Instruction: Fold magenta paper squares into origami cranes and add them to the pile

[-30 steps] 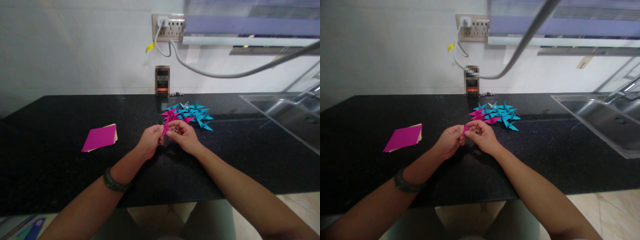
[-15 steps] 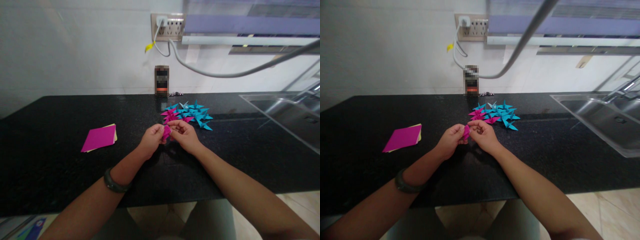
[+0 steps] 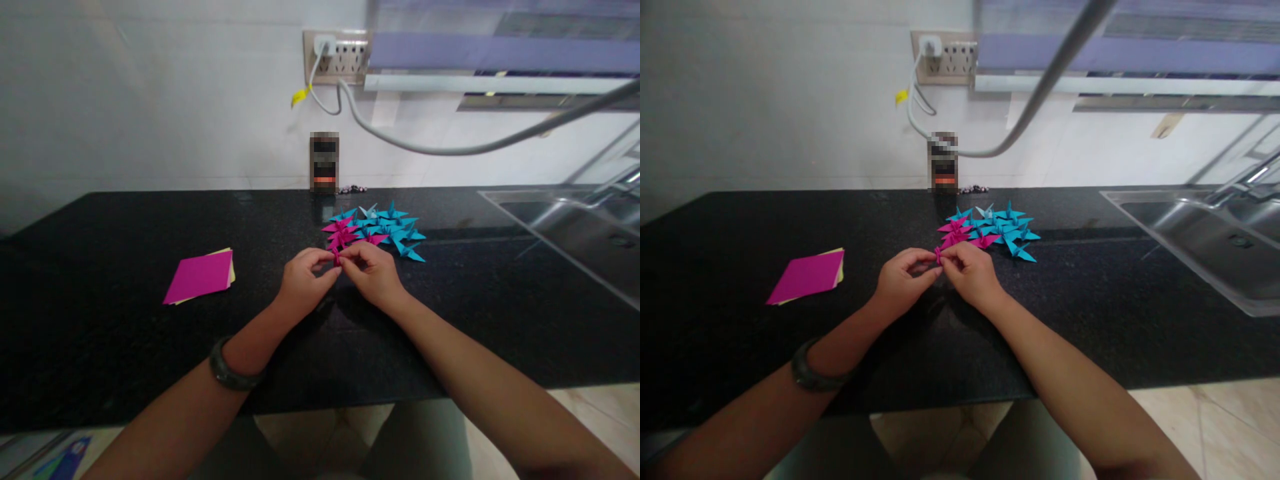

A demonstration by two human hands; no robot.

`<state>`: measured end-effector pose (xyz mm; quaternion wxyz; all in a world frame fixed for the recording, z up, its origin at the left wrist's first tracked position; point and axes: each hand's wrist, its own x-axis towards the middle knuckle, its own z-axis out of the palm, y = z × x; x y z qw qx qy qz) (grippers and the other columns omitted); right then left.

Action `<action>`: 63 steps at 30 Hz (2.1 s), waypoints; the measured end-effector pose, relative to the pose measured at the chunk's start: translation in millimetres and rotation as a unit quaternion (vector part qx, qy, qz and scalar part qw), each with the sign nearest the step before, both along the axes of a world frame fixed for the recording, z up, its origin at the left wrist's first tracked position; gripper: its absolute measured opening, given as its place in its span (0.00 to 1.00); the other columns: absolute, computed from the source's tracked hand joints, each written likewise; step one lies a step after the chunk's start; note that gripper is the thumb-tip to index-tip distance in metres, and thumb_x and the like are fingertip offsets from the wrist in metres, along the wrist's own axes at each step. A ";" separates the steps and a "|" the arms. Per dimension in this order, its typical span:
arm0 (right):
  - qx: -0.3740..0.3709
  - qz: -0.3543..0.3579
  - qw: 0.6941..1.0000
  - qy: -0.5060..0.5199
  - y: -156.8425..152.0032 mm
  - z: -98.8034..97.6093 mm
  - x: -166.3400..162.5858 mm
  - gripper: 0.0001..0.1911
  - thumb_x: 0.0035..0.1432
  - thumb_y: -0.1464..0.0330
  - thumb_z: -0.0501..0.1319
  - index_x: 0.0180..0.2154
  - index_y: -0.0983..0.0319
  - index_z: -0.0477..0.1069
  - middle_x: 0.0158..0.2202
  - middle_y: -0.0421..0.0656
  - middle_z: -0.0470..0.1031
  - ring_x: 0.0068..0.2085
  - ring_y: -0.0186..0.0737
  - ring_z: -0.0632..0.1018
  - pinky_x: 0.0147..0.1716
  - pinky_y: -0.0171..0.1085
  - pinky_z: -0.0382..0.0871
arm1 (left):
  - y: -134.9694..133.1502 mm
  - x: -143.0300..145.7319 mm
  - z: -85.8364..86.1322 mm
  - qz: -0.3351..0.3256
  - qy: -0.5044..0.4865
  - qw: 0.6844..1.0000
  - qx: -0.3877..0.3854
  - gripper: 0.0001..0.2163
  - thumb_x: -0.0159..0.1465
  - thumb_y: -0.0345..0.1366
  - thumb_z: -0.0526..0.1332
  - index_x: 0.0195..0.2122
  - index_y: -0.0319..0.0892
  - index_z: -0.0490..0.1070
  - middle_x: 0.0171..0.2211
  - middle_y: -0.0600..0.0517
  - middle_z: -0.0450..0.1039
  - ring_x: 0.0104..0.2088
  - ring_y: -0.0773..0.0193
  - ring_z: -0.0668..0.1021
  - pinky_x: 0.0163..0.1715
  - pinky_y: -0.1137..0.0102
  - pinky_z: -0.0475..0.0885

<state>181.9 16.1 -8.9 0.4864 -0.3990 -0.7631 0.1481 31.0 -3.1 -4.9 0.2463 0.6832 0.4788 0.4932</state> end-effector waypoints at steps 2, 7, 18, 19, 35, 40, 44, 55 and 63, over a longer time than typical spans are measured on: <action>0.017 0.025 0.999 -0.019 0.4 1.6 1.1 0.05 0.53 0.71 0.57 0.31 0.62 0.71 0.28 0.42 0.73 0.28 0.34 0.72 0.27 0.34 0.65 | 0.9 -1.4 -1.6 0.014 0.016 1.000 0.007 0.06 0.53 0.34 0.61 0.31 0.41 0.74 0.31 0.49 0.73 0.31 0.65 0.75 0.32 0.71 0.71; 0.017 0.050 0.998 -0.026 1.8 3.0 3.1 0.05 0.53 0.73 0.56 0.32 0.61 0.70 0.30 0.43 0.72 0.30 0.34 0.72 0.28 0.34 0.66 | 1.6 -3.7 -2.1 0.018 0.042 0.999 0.029 0.06 0.53 0.35 0.61 0.31 0.41 0.74 0.31 0.49 0.74 0.32 0.64 0.75 0.33 0.71 0.70; 0.000 0.073 0.997 0.001 1.8 5.0 4.0 0.05 0.53 0.72 0.57 0.31 0.60 0.72 0.31 0.42 0.74 0.31 0.35 0.73 0.31 0.36 0.67 | 0.3 -3.5 1.2 0.014 0.032 0.999 0.029 0.05 0.53 0.34 0.61 0.29 0.41 0.74 0.29 0.49 0.74 0.31 0.64 0.74 0.33 0.71 0.69; 0.004 0.073 0.997 0.000 1.9 5.0 4.3 0.05 0.53 0.72 0.57 0.31 0.60 0.72 0.31 0.42 0.74 0.31 0.35 0.73 0.31 0.36 0.67 | 0.1 -3.3 0.9 0.013 0.028 0.999 0.025 0.05 0.52 0.35 0.61 0.29 0.41 0.74 0.29 0.49 0.73 0.31 0.64 0.74 0.33 0.71 0.69; -0.039 0.079 0.996 -0.009 1.7 1.9 3.9 0.16 0.54 0.72 0.57 0.46 0.59 0.68 0.33 0.43 0.71 0.33 0.36 0.72 0.32 0.36 0.67 | 1.3 -4.6 3.1 0.001 0.011 1.000 0.005 0.06 0.51 0.29 0.59 0.28 0.42 0.75 0.28 0.51 0.74 0.28 0.66 0.73 0.30 0.73 0.69; -0.042 0.061 0.997 0.005 3.1 3.0 4.9 0.09 0.53 0.71 0.58 0.39 0.60 0.69 0.32 0.43 0.70 0.32 0.36 0.71 0.30 0.35 0.66 | 2.1 -5.5 -0.3 -0.001 0.036 0.999 0.021 0.05 0.53 0.31 0.59 0.29 0.42 0.74 0.29 0.50 0.74 0.30 0.65 0.74 0.31 0.72 0.69; 0.005 0.055 0.998 -0.024 3.5 6.8 5.8 0.02 0.52 0.73 0.59 0.30 0.61 0.67 0.31 0.43 0.68 0.34 0.37 0.70 0.31 0.36 0.65 | 1.6 -6.7 1.1 -0.002 0.067 0.996 0.060 0.04 0.54 0.32 0.59 0.28 0.42 0.74 0.39 0.47 0.75 0.41 0.61 0.75 0.43 0.66 0.68; -0.035 0.054 0.998 -0.019 2.9 0.5 3.3 0.02 0.54 0.71 0.56 0.30 0.62 0.67 0.27 0.41 0.69 0.29 0.34 0.70 0.30 0.34 0.63 | -0.1 0.2 2.2 -0.010 -0.137 0.987 -0.086 0.12 0.51 0.32 0.63 0.38 0.39 0.70 0.28 0.50 0.77 0.28 0.65 0.78 0.30 0.72 0.71; -0.170 0.069 0.980 0.073 4.3 -3.1 1.2 0.13 0.50 0.66 0.60 0.39 0.65 0.68 0.29 0.41 0.70 0.27 0.31 0.69 0.26 0.32 0.63 | 1.6 2.4 5.9 -0.005 -0.215 0.969 -0.124 0.12 0.48 0.32 0.65 0.33 0.38 0.68 0.25 0.52 0.77 0.25 0.66 0.77 0.28 0.74 0.70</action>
